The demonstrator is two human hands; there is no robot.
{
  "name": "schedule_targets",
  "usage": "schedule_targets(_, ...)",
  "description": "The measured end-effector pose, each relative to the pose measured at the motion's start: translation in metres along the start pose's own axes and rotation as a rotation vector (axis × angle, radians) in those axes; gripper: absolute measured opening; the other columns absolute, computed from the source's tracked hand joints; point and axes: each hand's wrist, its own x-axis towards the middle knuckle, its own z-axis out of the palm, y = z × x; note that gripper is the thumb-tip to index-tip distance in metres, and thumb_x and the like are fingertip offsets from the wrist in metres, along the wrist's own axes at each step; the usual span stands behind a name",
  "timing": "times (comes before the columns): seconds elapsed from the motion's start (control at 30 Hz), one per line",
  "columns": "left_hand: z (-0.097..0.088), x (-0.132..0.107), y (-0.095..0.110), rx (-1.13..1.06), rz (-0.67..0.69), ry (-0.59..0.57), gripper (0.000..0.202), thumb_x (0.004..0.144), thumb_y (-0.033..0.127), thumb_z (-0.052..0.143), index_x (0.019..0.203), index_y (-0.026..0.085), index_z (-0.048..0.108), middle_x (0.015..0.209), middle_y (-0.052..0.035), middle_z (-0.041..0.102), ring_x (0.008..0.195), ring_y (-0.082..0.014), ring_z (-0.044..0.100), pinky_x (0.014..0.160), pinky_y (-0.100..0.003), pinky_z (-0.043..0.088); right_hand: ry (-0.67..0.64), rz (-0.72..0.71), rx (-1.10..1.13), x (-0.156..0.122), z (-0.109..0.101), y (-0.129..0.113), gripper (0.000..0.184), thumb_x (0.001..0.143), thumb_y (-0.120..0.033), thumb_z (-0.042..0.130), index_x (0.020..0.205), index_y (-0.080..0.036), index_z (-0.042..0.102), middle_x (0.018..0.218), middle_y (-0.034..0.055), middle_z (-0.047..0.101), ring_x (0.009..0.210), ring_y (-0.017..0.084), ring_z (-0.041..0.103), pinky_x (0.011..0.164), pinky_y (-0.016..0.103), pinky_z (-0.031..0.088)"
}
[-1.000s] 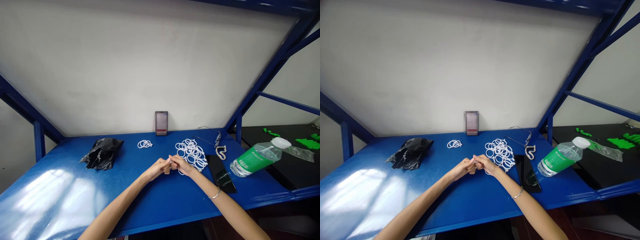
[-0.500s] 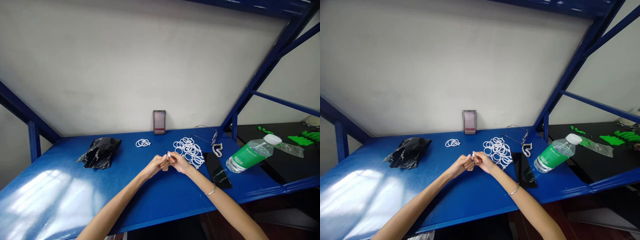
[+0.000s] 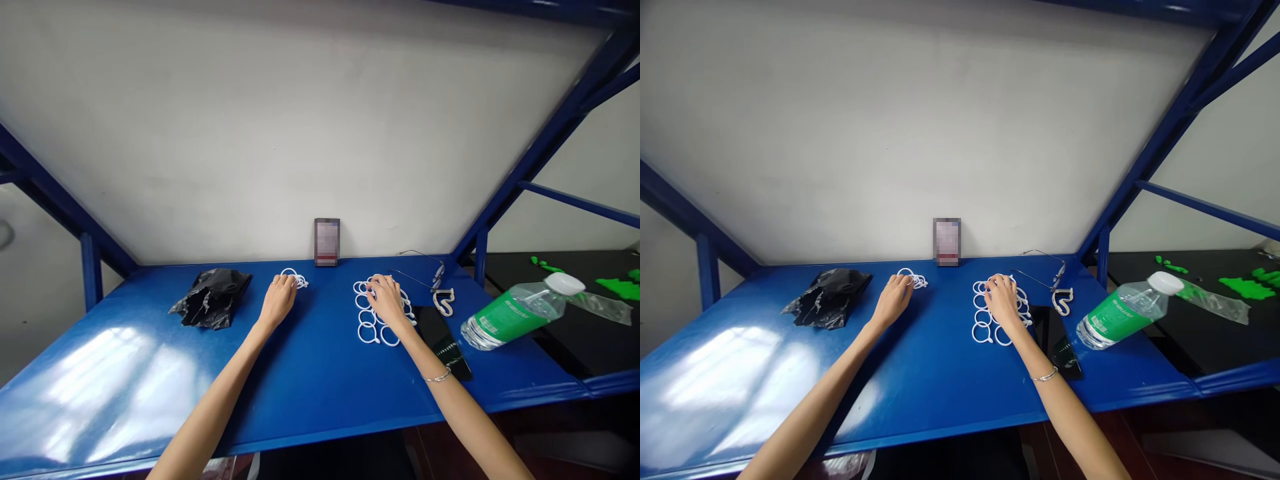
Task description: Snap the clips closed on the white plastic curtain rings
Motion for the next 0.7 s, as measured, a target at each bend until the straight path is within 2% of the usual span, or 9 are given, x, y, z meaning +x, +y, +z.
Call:
schedule_targets(0.1, 0.0, 0.0, -0.003, 0.097, -0.026, -0.045, 0.025, 0.099, 0.025, 0.035, 0.094, 0.018, 0.059, 0.102, -0.0107, 0.061, 0.1, -0.0262, 0.052, 0.075, -0.034, 0.041, 0.013, -0.014, -0.051, -0.001, 0.002, 0.002, 0.02, 0.088, -0.018, 0.046, 0.082, -0.019, 0.065, 0.109, 0.0133, 0.063, 0.107, 0.032, 0.051, 0.087, 0.048, 0.043)
schedule_targets(0.23, 0.002, -0.002, -0.002, 0.106, -0.054, -0.092, 0.025, 0.099, 0.025, 0.036, 0.096, 0.019, 0.06, 0.107, -0.0102, 0.063, 0.104, -0.0267, 0.053, 0.08, -0.037, 0.041, 0.042, -0.06, -0.048, -0.001, 0.003, 0.005, 0.028, 0.092, -0.021, 0.04, 0.079, -0.02, 0.065, 0.105, 0.015, 0.064, 0.103, 0.032, 0.052, 0.085, 0.049, 0.041)
schedule_targets(0.33, 0.005, -0.003, -0.003, 0.057, -0.082, -0.067, 0.022, 0.098, 0.022, 0.039, 0.099, 0.019, 0.06, 0.106, -0.01, 0.065, 0.108, -0.0269, 0.054, 0.084, -0.038, 0.042, 0.052, -0.083, 0.027, 0.001, 0.0, 0.001, 0.03, 0.095, -0.026, 0.037, 0.083, -0.021, 0.064, 0.102, 0.014, 0.065, 0.101, 0.031, 0.052, 0.087, 0.048, 0.039)
schedule_targets(0.47, 0.006, -0.004, 0.0, -0.018, -0.094, 0.038, 0.019, 0.097, 0.022, 0.043, 0.103, 0.018, 0.06, 0.11, -0.0112, 0.065, 0.127, -0.0308, 0.046, 0.095, -0.044, 0.039, -0.008, -0.083, 0.3, 0.001, -0.007, -0.014, 0.021, 0.096, -0.03, 0.042, 0.086, -0.022, 0.059, 0.097, 0.0092, 0.065, 0.1, 0.027, 0.054, 0.088, 0.043, 0.041)
schedule_targets(0.53, 0.006, -0.005, 0.008, -0.11, -0.041, 0.091, 0.019, 0.096, 0.024, 0.045, 0.105, 0.018, 0.061, 0.113, -0.0113, 0.064, 0.127, -0.0298, 0.046, 0.097, -0.044, 0.039, -0.051, -0.107, 0.444, -0.001, -0.009, -0.024, 0.019, 0.096, -0.032, 0.043, 0.087, -0.023, 0.057, 0.096, 0.0069, 0.065, 0.099, 0.025, 0.055, 0.089, 0.04, 0.042)
schedule_targets(0.6, 0.005, -0.008, 0.023, -0.251, 0.063, 0.095, 0.019, 0.096, 0.027, 0.046, 0.106, 0.018, 0.061, 0.113, -0.0108, 0.063, 0.119, -0.0261, 0.051, 0.098, -0.041, 0.04, -0.096, -0.115, 0.54, -0.004, -0.007, -0.035, 0.018, 0.095, -0.033, 0.045, 0.086, -0.023, 0.058, 0.094, 0.0056, 0.064, 0.097, 0.023, 0.055, 0.088, 0.039, 0.043)
schedule_targets(0.7, 0.005, -0.016, 0.049, -0.485, 0.238, -0.039, 0.027, 0.098, 0.034, 0.044, 0.113, 0.019, 0.059, 0.111, -0.0098, 0.062, 0.108, -0.0209, 0.054, 0.096, -0.036, 0.043, -0.151, -0.125, 0.648, -0.009, -0.001, -0.047, 0.018, 0.094, -0.033, 0.048, 0.084, -0.023, 0.059, 0.088, 0.0043, 0.064, 0.091, 0.021, 0.056, 0.088, 0.038, 0.043)
